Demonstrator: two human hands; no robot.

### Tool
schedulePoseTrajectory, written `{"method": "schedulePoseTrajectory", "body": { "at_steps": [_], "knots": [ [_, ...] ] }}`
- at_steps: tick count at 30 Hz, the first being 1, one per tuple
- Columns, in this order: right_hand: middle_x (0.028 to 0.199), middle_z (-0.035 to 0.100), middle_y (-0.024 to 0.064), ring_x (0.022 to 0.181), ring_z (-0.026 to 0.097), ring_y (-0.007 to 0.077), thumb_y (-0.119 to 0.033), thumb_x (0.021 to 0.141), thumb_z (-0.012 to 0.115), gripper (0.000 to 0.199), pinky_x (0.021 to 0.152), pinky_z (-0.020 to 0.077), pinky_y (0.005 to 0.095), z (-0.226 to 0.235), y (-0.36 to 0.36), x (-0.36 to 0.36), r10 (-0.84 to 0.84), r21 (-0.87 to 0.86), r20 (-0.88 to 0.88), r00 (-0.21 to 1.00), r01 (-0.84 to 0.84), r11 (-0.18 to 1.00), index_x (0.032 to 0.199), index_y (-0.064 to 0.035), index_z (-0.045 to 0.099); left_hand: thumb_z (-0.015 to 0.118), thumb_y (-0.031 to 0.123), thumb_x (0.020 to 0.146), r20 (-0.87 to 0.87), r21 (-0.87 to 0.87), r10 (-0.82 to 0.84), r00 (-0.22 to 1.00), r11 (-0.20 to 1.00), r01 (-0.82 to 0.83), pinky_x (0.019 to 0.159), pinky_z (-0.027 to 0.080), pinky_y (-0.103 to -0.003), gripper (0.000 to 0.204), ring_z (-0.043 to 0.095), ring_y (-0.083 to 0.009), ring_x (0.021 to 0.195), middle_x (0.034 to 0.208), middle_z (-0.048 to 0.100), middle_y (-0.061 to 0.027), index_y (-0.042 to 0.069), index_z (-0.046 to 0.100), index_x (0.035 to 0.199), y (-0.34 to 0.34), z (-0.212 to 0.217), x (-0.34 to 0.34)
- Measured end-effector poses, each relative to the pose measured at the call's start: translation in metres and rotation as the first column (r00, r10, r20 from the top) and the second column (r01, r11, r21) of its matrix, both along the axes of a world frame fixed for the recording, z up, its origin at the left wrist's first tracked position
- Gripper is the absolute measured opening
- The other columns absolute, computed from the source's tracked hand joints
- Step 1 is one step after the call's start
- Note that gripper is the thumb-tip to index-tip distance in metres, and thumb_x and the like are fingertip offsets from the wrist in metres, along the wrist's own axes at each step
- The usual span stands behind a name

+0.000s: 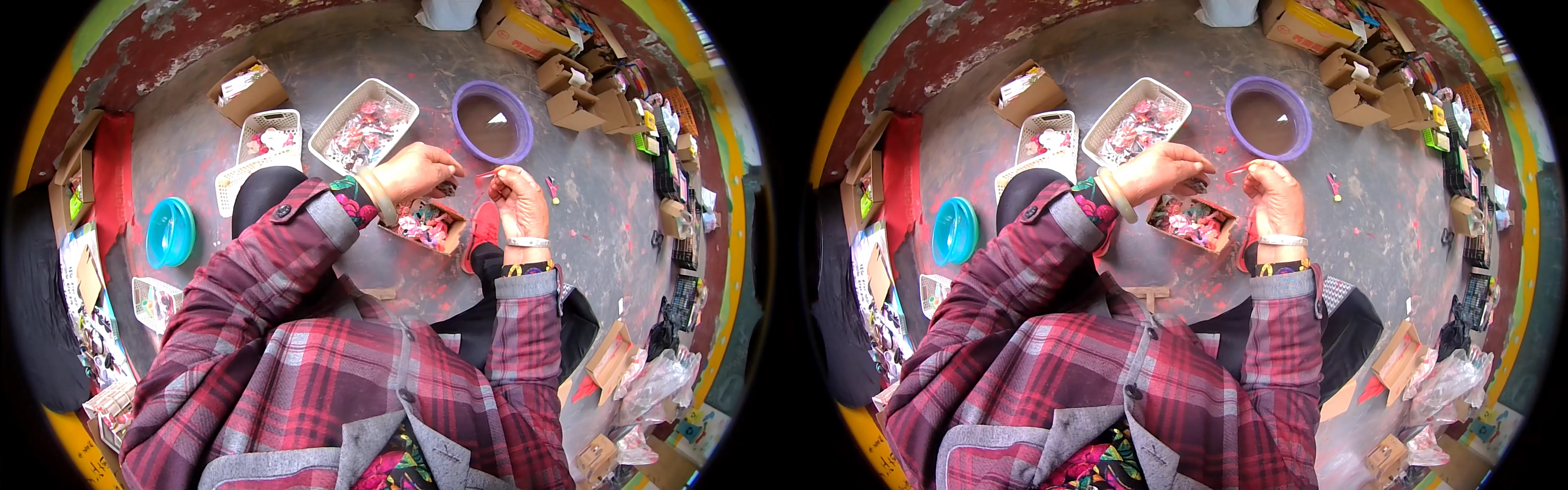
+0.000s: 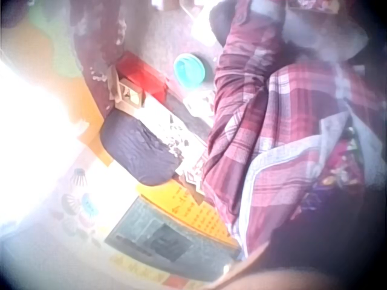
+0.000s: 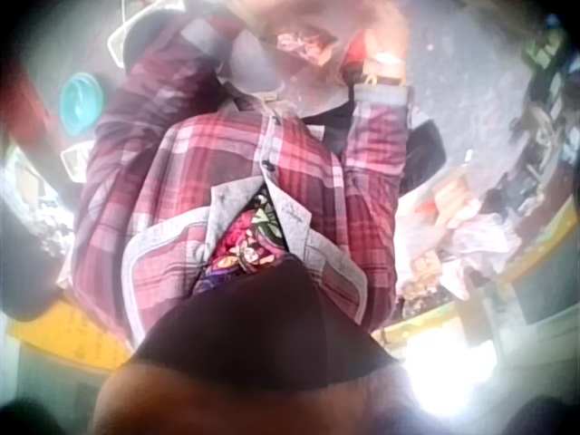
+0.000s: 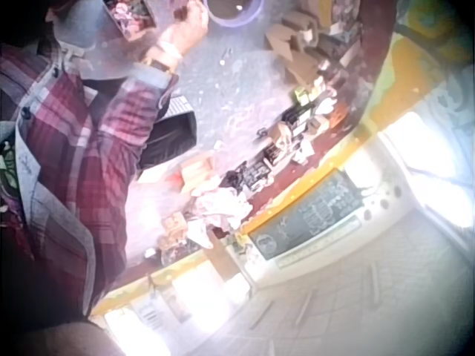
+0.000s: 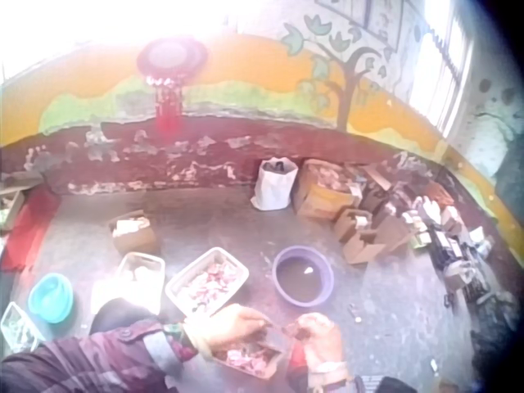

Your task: The person sits on the floor and wraps small decorative items, such as flowers and figurines, in clear plastic bags. They pick items from a white basket, seal the bags, and place the wrapped items into a cardboard box.

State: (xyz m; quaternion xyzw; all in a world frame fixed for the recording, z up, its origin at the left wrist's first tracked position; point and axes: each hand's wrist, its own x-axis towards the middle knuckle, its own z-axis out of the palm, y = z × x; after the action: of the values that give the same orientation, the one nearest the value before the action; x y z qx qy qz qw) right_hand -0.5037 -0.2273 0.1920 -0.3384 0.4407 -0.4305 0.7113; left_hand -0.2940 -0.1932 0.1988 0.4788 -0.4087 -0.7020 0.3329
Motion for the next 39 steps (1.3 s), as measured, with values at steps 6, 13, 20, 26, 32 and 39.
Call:
{"method": "schedulePoseTrajectory", "body": {
  "at_steps": [6, 13, 20, 26, 32, 39],
  "knots": [
    [0.073, 0.059, 0.0006, 0.067, 0.056, 0.0107, -0.009, 0.078, 0.062, 0.008, 0.065, 0.044, 0.025, -0.012, -0.004, -0.005, -0.181, 0.087, 0.049, 0.982, 0.177, 0.98, 0.085, -0.0057, 0.06, 0.05, 0.014, 0.09, 0.098, 0.035, 0.1, 0.99, 0.994, -0.104, 0.076, 0.053, -0.028, 0.022, 0.061, -0.0153, 0.088, 0.095, 0.063, -0.0085, 0.0, 0.061, 0.103, -0.006, -0.005, 0.013],
    [0.074, 0.061, 0.0026, 0.067, 0.059, 0.0122, -0.009, 0.078, 0.065, 0.01, 0.059, 0.0457, 0.0233, -0.031, -0.015, -0.013, -0.293, 0.023, -0.155, 0.943, 0.3, 0.954, 0.086, -0.004, 0.062, 0.052, 0.012, 0.089, 0.11, -0.072, 0.248, 0.962, 0.968, -0.241, 0.074, 0.052, -0.026, 0.021, 0.058, -0.0142, 0.089, 0.099, 0.061, -0.0064, 0.0, 0.062, 0.103, -0.01, -0.006, 0.029],
    [0.071, 0.064, -0.0002, 0.063, 0.059, 0.0141, -0.012, 0.073, 0.062, 0.009, 0.058, 0.046, 0.0276, -0.13, -0.031, 0.003, -0.224, -0.333, -0.743, 0.631, -0.058, 0.941, 0.075, -0.0049, 0.067, 0.051, 0.015, 0.09, 0.079, -0.113, 0.254, 0.964, 0.963, -0.244, 0.077, 0.051, -0.026, 0.024, 0.058, -0.0137, 0.094, 0.102, 0.061, -0.0053, 0.0, 0.061, 0.105, -0.009, -0.003, 0.027],
    [0.078, 0.063, 0.0039, 0.075, 0.06, 0.0248, -0.022, 0.072, 0.06, 0.01, 0.068, 0.0445, 0.0377, -0.183, -0.019, 0.027, -0.341, -0.427, -0.904, 0.257, -0.566, 0.705, 0.075, -0.015, 0.067, 0.05, 0.014, 0.09, 0.037, -0.101, 0.261, 0.965, 0.961, -0.256, 0.079, 0.05, -0.027, 0.025, 0.057, -0.0145, 0.096, 0.105, 0.06, -0.0064, -0.001, 0.059, 0.108, -0.008, 0.0, 0.031],
    [0.08, 0.062, 0.004, 0.084, 0.059, 0.0247, -0.022, 0.074, 0.059, 0.01, 0.074, 0.0436, 0.0391, -0.212, -0.01, 0.053, -0.237, -0.229, -0.966, 0.108, -0.785, 0.576, 0.075, -0.0149, 0.065, 0.049, 0.015, 0.091, 0.051, -0.108, 0.257, 0.965, 0.962, -0.25, 0.08, 0.05, -0.028, 0.026, 0.058, -0.0148, 0.096, 0.105, 0.06, -0.0072, -0.002, 0.058, 0.109, -0.009, 0.001, 0.032],
    [0.09, 0.065, 0.0132, 0.086, 0.061, 0.0318, -0.013, 0.071, 0.055, 0.025, 0.077, 0.0481, 0.0402, -0.204, -0.014, 0.056, 0.279, 0.22, -0.959, -0.055, -0.766, 0.604, 0.092, -0.0132, 0.069, 0.049, 0.014, 0.09, 0.019, -0.116, 0.265, 0.964, 0.958, -0.261, 0.075, 0.051, -0.024, 0.024, 0.058, -0.0128, 0.091, 0.1, 0.061, -0.0067, -0.001, 0.06, 0.106, -0.008, 0.002, 0.032]
  ]
}}
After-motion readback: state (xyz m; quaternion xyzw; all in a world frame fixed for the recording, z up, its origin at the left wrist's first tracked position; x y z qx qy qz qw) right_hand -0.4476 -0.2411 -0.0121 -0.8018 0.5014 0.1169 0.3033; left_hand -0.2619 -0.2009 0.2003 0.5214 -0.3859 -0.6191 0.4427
